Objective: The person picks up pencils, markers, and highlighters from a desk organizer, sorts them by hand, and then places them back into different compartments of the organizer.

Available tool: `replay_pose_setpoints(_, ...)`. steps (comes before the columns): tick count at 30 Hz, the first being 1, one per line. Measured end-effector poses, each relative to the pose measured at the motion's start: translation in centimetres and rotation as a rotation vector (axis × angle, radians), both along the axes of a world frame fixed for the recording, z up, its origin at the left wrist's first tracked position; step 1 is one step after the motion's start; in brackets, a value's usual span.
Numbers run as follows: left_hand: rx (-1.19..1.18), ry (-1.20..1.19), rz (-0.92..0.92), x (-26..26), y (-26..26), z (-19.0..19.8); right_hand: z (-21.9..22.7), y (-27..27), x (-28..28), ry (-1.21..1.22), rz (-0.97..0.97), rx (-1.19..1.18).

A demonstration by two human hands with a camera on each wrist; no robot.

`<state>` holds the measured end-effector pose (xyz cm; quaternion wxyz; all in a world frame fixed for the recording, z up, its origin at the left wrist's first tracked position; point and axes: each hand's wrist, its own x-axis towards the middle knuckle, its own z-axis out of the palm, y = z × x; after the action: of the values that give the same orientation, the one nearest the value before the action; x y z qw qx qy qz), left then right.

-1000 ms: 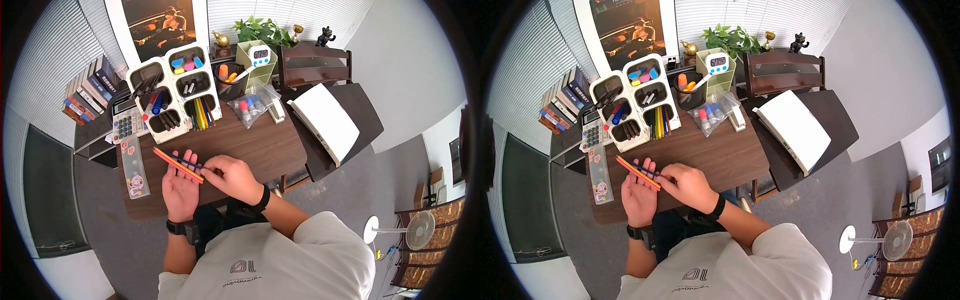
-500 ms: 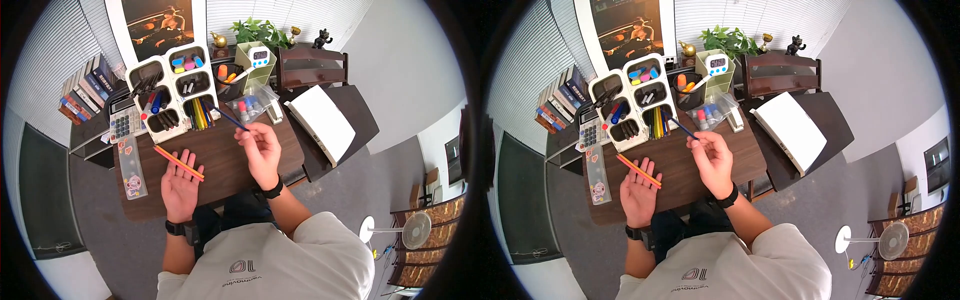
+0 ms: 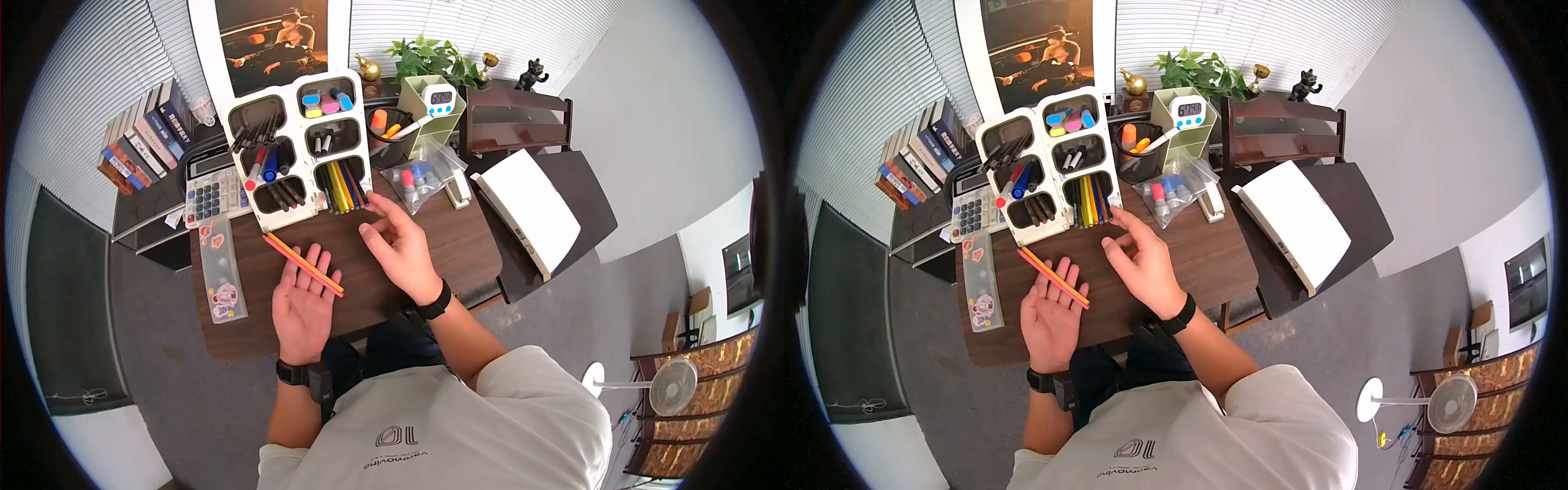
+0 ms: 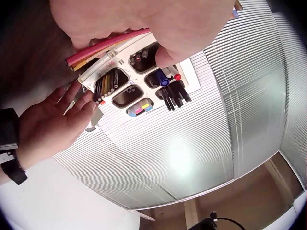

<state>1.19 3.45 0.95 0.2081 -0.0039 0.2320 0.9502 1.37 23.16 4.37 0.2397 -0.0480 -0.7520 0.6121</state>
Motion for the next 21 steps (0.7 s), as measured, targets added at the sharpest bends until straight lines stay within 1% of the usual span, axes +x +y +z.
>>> replay_pose_setpoints(2, -0.003, -0.002, 0.003, 0.0, 0.0, 0.0, -0.1, -0.1, 0.1, -0.005, -0.018, 0.019)
replay_pose_setpoints(4, -0.008, 0.001, 0.004, -0.1, 0.0, 0.0, -0.8, -0.1, 0.6, 0.086, -0.096, 0.057)
replay_pose_setpoints(5, -0.003, 0.012, 0.003, -0.1, 0.0, -0.2, -1.0, -0.3, 1.1, 0.087, -0.095, 0.056)
replay_pose_setpoints(7, 0.0, 0.019, -0.003, 0.0, 0.1, -0.2, -0.4, -1.2, 2.7, 0.121, 0.033, 0.082)
replay_pose_setpoints(8, 0.005, 0.023, 0.006, 0.0, 0.1, -0.1, 0.6, -1.7, 3.6, 0.036, 0.113, 0.178)
replay_pose_setpoints(9, 0.009, 0.029, 0.014, 0.0, 0.2, 0.0, 0.6, -1.8, 3.9, -0.01, 0.211, 0.283)
replay_pose_setpoints(11, 0.005, 0.038, 0.01, -0.1, 0.3, -0.2, 0.5, -2.9, 4.6, -0.081, 0.24, 0.303)
replay_pose_setpoints(12, 0.006, 0.045, 0.018, -0.1, 0.3, -0.2, 0.4, -3.2, 4.6, -0.055, 0.223, 0.365)
replay_pose_setpoints(15, -0.023, 0.063, 0.027, 0.0, 0.3, -0.1, -0.2, -3.5, 4.4, -0.002, 0.25, 0.313)
replay_pose_setpoints(18, -0.05, 0.042, 0.027, -0.2, 0.3, -0.3, -0.9, -3.3, 4.2, 0.05, 0.268, 0.325)
replay_pose_setpoints(19, -0.05, 0.046, 0.025, -0.3, 0.3, -0.3, -0.9, -3.0, 4.1, 0.054, 0.265, 0.325)
replay_pose_setpoints(21, -0.044, 0.053, 0.023, -0.2, 0.3, -0.4, -0.5, -2.7, 4.1, 0.151, 0.215, 0.299)
